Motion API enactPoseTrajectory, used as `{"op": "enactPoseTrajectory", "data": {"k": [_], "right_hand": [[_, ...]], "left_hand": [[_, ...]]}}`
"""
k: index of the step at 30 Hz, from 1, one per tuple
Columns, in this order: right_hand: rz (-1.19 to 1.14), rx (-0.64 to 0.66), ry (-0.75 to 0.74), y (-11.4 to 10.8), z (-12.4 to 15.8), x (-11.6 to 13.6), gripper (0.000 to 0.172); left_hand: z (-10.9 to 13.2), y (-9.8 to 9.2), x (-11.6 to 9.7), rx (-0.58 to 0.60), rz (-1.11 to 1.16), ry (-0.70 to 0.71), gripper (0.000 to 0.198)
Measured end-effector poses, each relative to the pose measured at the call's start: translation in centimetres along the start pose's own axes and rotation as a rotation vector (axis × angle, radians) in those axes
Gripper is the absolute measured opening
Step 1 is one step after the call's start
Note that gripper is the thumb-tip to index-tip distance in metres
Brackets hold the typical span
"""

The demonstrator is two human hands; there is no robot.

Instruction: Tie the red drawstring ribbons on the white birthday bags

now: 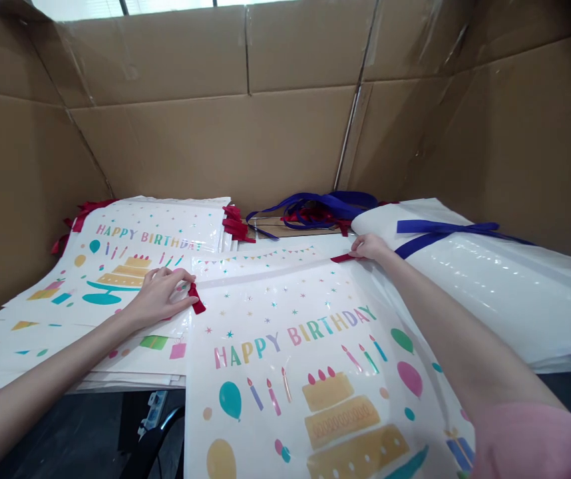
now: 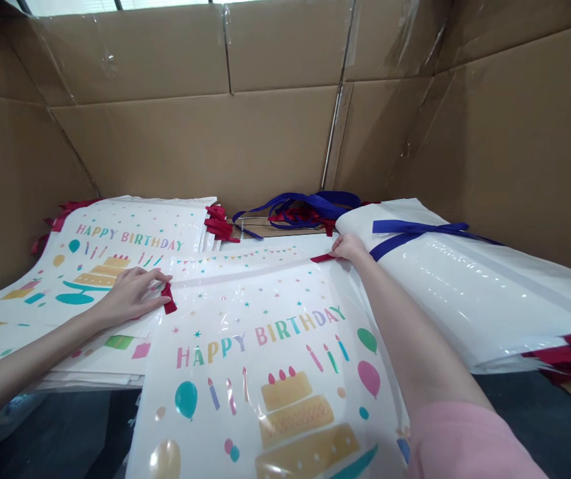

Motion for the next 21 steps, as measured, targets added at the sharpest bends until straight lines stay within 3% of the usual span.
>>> {"op": "enactPoseTrajectory", "data": {"k": [3,5,8,12,15,21], "right_hand": [[0.1,0.031,0.076,0.3,0.0,-0.4,0.015],[0.16,-0.031,0.035,0.0,0.4,0.7,0.018],[0.151,-0.085,-0.154,0.7,2.4,4.2,0.024],[0.158,0.118,-0.472,4.4,7.3,8.6,0.056],[0.274,0.216,-0.414,6.0,9.6,8.1,0.073],[0.364,0.198,-0.308,5.5,10.5,6.6,0.074]], "left_hand": [[0.0,0.0,0.0,-0.002,0.015,0.003,0.041],[0.1,0.0,-0.1,-0.002,0.024,0.01,0.04],[0.1,0.0,-0.2,-0.006,0.023,0.021,0.04],[0.2,0.0,-0.2,-0.013,0.01,0.046,0.04],[0.2,0.2,-0.1,-0.011,0.007,0.065,0.041],[0.0,0.1,-0.3,-0.041,0.011,0.05,0.041]]}}
Point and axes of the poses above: each hand's wrist, its own z-axis away from the middle knuckle, its own y-axis out of the palm, x = y × z, the point moved 8 cm from there along -z, towards the middle knuckle, and after that the axes turned 7 degrees about -x, right-handed, at the moved point
